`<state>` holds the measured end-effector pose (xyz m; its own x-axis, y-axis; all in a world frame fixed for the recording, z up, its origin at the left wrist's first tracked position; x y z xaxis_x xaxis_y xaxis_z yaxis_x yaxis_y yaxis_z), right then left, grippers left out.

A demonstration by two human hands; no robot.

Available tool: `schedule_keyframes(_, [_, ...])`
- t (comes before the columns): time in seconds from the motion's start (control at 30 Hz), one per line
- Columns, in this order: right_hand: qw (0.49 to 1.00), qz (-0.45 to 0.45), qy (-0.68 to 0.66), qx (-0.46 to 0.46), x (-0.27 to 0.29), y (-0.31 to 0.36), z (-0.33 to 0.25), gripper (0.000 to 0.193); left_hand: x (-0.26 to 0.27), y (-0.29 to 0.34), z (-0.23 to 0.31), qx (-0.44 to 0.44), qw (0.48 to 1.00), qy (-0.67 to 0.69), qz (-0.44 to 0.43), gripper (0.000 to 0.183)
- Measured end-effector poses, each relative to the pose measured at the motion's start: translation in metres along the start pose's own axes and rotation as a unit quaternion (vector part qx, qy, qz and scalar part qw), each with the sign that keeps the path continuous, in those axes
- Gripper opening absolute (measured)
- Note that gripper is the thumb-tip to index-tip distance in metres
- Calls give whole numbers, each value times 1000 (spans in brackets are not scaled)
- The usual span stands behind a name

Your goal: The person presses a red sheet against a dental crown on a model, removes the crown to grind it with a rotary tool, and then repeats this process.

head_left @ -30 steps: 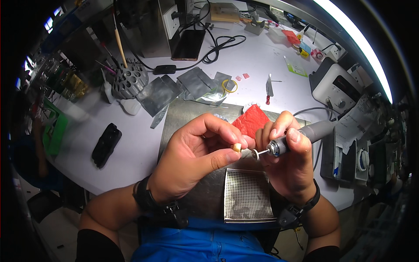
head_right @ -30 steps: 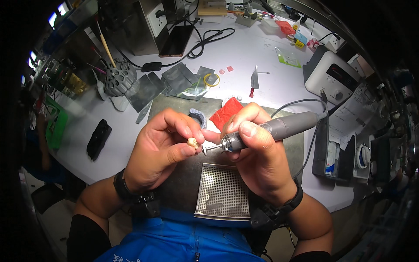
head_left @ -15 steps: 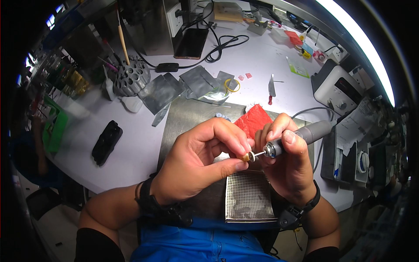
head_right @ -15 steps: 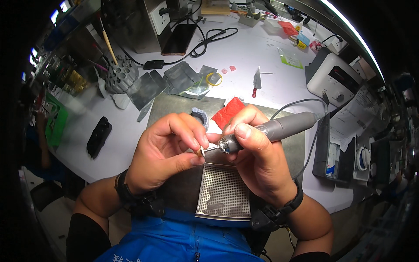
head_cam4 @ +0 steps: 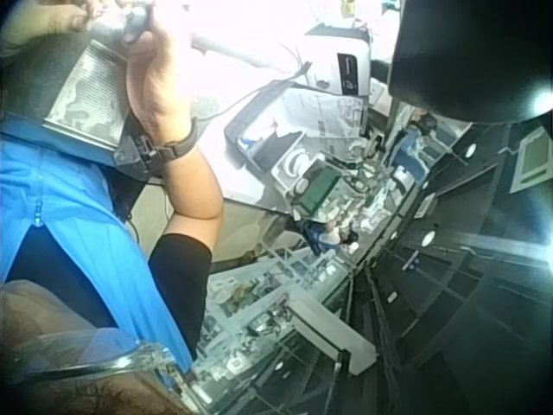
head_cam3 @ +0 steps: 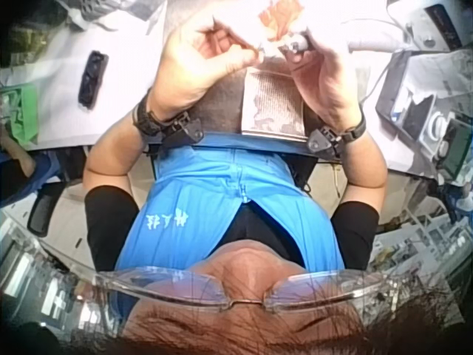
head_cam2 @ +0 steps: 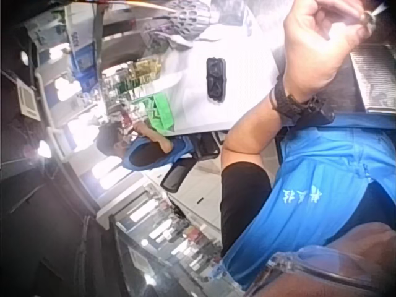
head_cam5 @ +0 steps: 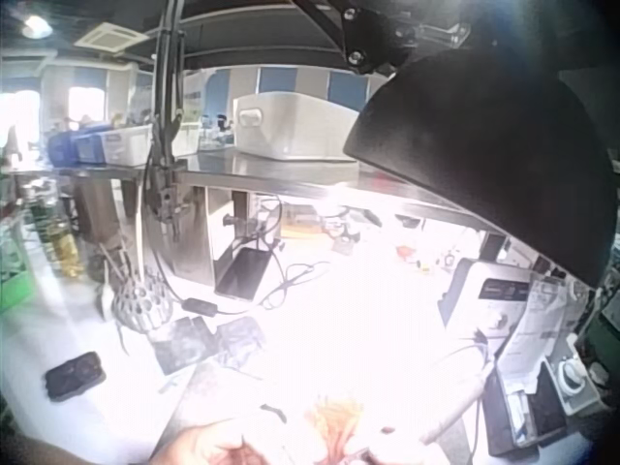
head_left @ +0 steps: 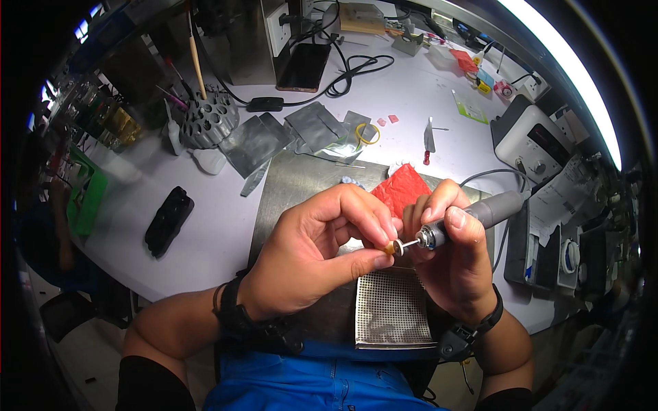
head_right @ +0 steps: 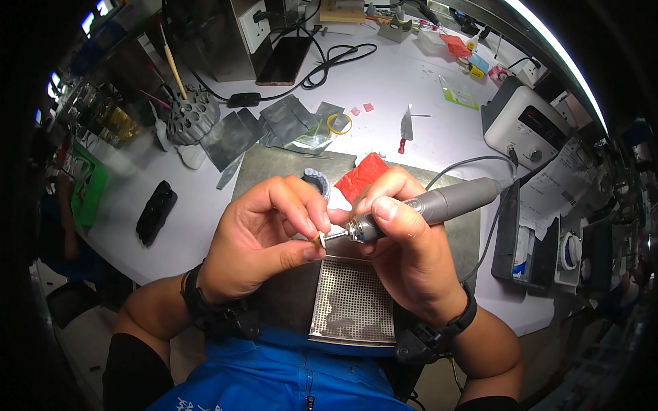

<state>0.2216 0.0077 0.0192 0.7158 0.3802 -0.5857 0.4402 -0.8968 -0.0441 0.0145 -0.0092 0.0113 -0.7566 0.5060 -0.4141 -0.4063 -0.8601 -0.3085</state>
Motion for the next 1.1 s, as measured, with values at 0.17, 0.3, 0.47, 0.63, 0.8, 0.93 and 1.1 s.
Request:
schedule_keyframes(0.17, [1000, 9, 6, -6, -2, 0, -1, 25, 2, 0, -3, -17, 1000, -21, -7, 30])
schedule_keyframes(0.3, [1000, 14, -2, -15, -1, 0, -2, 25, 2, 0, -1, -4, 1000, -24, 2, 29])
schedule_keyframes(0.47, [1000, 9, 13, -1, 0, 0, 0, 24, 2, 0, -3, -4, 1000, -6, -1, 29])
schedule_keyframes(0.63, [1000, 14, 15, -13, 0, 0, -1, 25, 2, -1, -3, -2, 1000, -10, -1, 29])
schedule_keyframes(0.8, [1000, 19, 13, -1, -2, -1, -1, 24, 3, 0, -4, -9, 1000, -20, -4, 29])
schedule_keyframes(0.93, [1000, 14, 14, -11, -1, 0, 0, 24, 3, 0, -3, -9, 1000, -19, -4, 29])
schedule_keyframes(1.1, [1000, 20, 16, -10, -1, 0, 0, 24, 2, 0, -2, -5, 1000, -17, -1, 29])
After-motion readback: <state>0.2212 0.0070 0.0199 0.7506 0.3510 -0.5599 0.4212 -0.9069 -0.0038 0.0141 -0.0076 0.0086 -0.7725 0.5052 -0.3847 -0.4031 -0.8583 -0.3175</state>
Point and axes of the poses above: each hand's wrist, its own y-axis away from the middle knuckle, its own x-axis out of the back of the hand, z = x × y, the point moved 2 cm from there along -y, towards the middle knuckle, and after that the axes turned 1 degree about -x, right-handed, at the moved point
